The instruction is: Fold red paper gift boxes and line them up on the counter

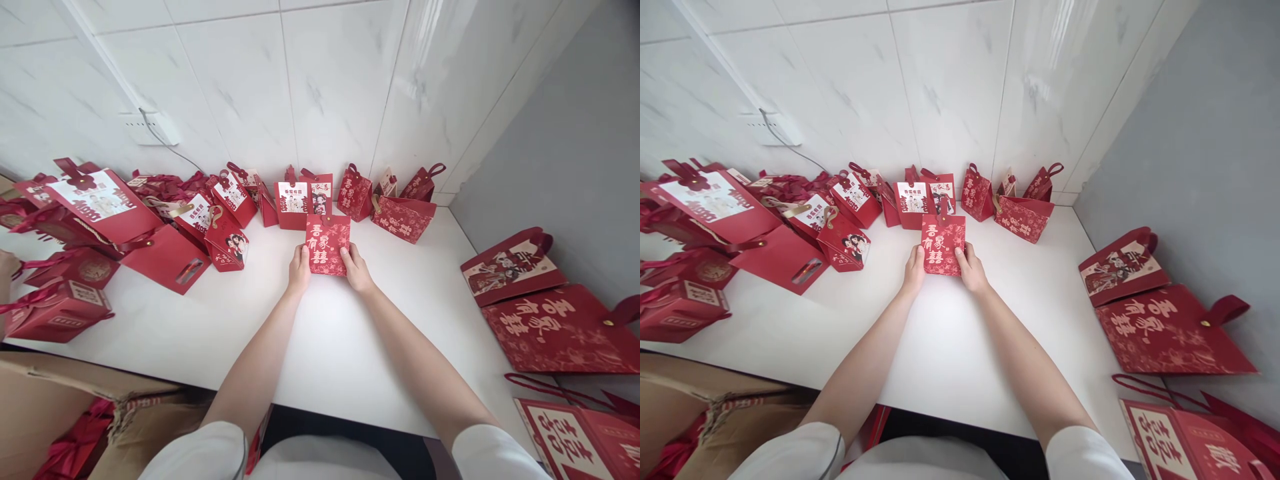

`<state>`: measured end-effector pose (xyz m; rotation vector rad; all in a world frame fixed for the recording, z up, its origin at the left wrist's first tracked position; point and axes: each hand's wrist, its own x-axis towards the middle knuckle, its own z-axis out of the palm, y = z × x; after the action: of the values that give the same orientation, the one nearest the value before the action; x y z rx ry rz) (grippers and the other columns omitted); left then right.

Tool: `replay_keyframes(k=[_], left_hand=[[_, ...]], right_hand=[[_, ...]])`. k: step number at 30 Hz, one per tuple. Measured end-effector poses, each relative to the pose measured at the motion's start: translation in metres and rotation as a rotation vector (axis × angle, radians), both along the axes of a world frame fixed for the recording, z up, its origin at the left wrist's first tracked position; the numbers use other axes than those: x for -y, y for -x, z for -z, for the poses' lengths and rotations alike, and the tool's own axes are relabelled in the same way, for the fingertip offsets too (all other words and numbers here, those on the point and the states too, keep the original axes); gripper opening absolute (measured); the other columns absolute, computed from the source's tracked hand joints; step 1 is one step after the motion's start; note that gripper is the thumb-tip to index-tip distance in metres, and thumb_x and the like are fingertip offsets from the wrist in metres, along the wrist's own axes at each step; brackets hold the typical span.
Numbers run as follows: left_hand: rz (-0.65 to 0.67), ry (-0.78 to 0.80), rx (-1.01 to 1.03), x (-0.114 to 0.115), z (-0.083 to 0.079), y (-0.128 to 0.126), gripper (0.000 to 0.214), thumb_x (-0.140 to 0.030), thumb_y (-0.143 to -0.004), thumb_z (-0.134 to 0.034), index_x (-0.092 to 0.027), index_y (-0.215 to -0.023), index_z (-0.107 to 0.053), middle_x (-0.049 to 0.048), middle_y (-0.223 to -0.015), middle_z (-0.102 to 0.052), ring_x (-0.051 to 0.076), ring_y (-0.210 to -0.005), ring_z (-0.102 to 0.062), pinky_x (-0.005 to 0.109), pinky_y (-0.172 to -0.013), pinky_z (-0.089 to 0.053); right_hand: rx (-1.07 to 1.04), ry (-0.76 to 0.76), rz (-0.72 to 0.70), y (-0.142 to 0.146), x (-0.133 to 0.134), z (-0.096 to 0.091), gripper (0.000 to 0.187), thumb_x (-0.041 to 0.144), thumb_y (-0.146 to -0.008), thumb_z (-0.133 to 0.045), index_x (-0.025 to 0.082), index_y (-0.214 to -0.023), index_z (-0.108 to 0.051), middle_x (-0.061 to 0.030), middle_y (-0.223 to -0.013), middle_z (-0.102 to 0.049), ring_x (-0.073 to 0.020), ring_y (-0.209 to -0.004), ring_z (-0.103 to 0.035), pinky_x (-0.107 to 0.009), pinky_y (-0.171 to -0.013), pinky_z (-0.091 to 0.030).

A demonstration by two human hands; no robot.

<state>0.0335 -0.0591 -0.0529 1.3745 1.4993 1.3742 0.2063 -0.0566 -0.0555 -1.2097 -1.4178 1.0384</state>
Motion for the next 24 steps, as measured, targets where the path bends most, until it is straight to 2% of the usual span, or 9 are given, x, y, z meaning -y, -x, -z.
replay_keyframes(k=[6, 9, 11, 13, 16, 21, 24], left_hand=[[0.009, 0.006, 0.011, 0.000, 0.000, 0.001, 0.050, -0.063, -0.091, -0.034, -0.024, -0.110, -0.058, 0.0060, -0.107, -0.067, 0.022, -0.099, -0.063, 0.039, -0.090, -0.048], [0.056, 0.004, 0.060, 0.001, -0.002, 0.002, 0.052, -0.062, -0.091, -0.035, -0.023, -0.117, -0.058, 0.0078, -0.120, -0.065, 0.023, -0.111, -0.060, 0.040, -0.099, -0.045], [0.125, -0.026, 0.109, 0.003, -0.005, 0.001, 0.054, -0.060, -0.092, -0.036, -0.025, -0.130, -0.052, 0.0068, -0.139, -0.053, 0.022, -0.130, -0.049, 0.039, -0.109, -0.038], [0.201, -0.065, 0.134, 0.006, -0.008, -0.001, 0.057, -0.059, -0.094, -0.034, -0.029, -0.141, -0.041, 0.0023, -0.154, -0.035, 0.020, -0.143, -0.031, 0.036, -0.118, -0.026], [0.267, -0.086, 0.128, 0.010, -0.011, -0.007, 0.061, -0.060, -0.094, -0.030, -0.031, -0.148, -0.029, -0.0009, -0.159, -0.020, 0.018, -0.148, -0.016, 0.036, -0.122, -0.015], [0.322, -0.057, 0.118, 0.011, -0.014, -0.011, 0.064, -0.061, -0.094, -0.027, -0.030, -0.149, -0.029, 0.0001, -0.159, -0.020, 0.020, -0.148, -0.013, 0.038, -0.122, -0.012], [0.332, -0.014, 0.124, 0.010, -0.013, -0.010, 0.061, -0.061, -0.094, -0.025, -0.030, -0.147, -0.033, -0.0003, -0.158, -0.025, 0.020, -0.147, -0.018, 0.039, -0.122, -0.014]], right_hand=[[-0.019, -0.004, -0.001, 0.001, 0.000, 0.003, 0.050, 0.062, -0.090, -0.042, 0.028, -0.127, -0.050, -0.0044, -0.126, -0.064, -0.0256, -0.117, -0.058, -0.045, -0.105, -0.040], [-0.097, 0.005, -0.009, 0.002, -0.005, 0.005, 0.052, 0.061, -0.089, -0.045, 0.025, -0.125, -0.053, -0.0052, -0.127, -0.063, -0.0252, -0.120, -0.057, -0.045, -0.106, -0.040], [-0.224, 0.040, -0.013, 0.000, -0.010, 0.007, 0.054, 0.060, -0.088, -0.047, 0.022, -0.126, -0.054, -0.0065, -0.129, -0.062, -0.0247, -0.121, -0.057, -0.043, -0.106, -0.041], [-0.369, 0.099, 0.023, -0.003, -0.018, 0.010, 0.060, 0.057, -0.086, -0.052, 0.021, -0.133, -0.049, -0.0076, -0.134, -0.058, -0.0240, -0.122, -0.056, -0.042, -0.107, -0.042], [-0.499, 0.165, 0.123, -0.007, -0.026, 0.015, 0.074, 0.049, -0.081, -0.059, 0.019, -0.144, -0.036, -0.0088, -0.145, -0.048, -0.0233, -0.129, -0.051, -0.041, -0.110, -0.040], [-0.530, 0.133, 0.147, -0.008, -0.029, 0.024, 0.074, 0.050, -0.083, -0.052, 0.018, -0.147, -0.033, -0.0061, -0.156, -0.029, -0.0209, -0.141, -0.035, -0.040, -0.116, -0.030], [-0.486, 0.095, 0.098, -0.008, -0.028, 0.026, 0.069, 0.044, -0.083, -0.051, 0.020, -0.146, -0.036, -0.0015, -0.156, -0.030, -0.0193, -0.143, -0.031, -0.040, -0.118, -0.026]])
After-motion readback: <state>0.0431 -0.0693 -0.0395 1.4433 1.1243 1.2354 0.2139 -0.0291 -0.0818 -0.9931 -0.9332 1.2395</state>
